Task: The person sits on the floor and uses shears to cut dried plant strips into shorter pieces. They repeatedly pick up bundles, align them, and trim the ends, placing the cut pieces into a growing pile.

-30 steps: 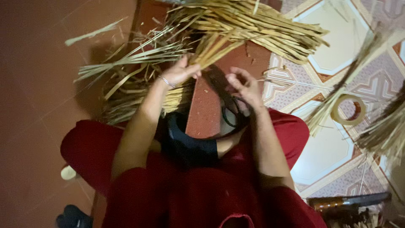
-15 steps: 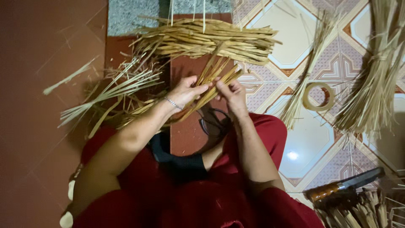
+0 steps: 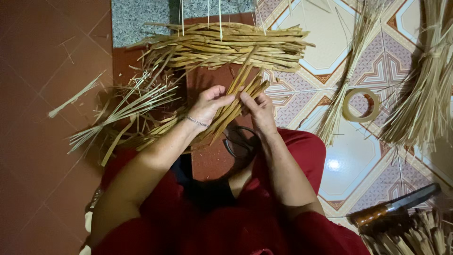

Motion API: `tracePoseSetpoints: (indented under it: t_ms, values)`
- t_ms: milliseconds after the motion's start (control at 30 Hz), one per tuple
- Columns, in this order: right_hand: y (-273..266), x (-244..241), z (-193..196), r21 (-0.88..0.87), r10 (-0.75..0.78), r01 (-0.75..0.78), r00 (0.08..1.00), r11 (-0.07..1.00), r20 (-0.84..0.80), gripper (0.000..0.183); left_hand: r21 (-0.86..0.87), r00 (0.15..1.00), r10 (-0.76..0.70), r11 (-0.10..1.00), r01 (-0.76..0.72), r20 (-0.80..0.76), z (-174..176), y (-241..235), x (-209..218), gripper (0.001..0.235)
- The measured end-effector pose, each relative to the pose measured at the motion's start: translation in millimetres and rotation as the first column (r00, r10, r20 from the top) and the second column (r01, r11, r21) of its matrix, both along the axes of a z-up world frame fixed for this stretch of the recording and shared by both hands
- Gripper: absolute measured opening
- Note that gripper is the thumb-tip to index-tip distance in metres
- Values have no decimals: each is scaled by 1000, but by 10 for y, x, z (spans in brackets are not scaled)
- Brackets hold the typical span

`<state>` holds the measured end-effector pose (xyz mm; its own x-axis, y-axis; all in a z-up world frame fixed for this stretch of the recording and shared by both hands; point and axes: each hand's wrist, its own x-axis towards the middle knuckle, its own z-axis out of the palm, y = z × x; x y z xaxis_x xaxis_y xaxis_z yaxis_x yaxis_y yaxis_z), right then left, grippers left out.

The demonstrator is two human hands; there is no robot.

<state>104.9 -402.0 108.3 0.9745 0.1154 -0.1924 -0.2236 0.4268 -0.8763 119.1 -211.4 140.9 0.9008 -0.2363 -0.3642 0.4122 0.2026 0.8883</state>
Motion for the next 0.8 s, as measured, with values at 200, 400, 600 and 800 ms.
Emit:
tracePoseSetpoints:
  t_ms: [200, 400, 600, 800]
  values:
    - [21, 29, -22, -39, 54, -53, 998, 998, 26, 18, 117, 1000, -2, 993, -1, 21, -28, 8, 27, 24]
    - [-32, 118, 107, 59, -70, 72, 997, 996, -40, 16, 228, 992, -96, 971, 75, 83, -127, 43, 31, 22]
    - [-63, 112, 127, 102, -56, 54, 998, 993, 8, 17, 270, 975, -209, 946, 181, 79, 36, -22, 17, 29]
    - [-63, 112, 97, 130, -21, 14, 998, 991, 60, 16, 506, 908, -381, 826, 248, 176, 148, -40, -88, 31]
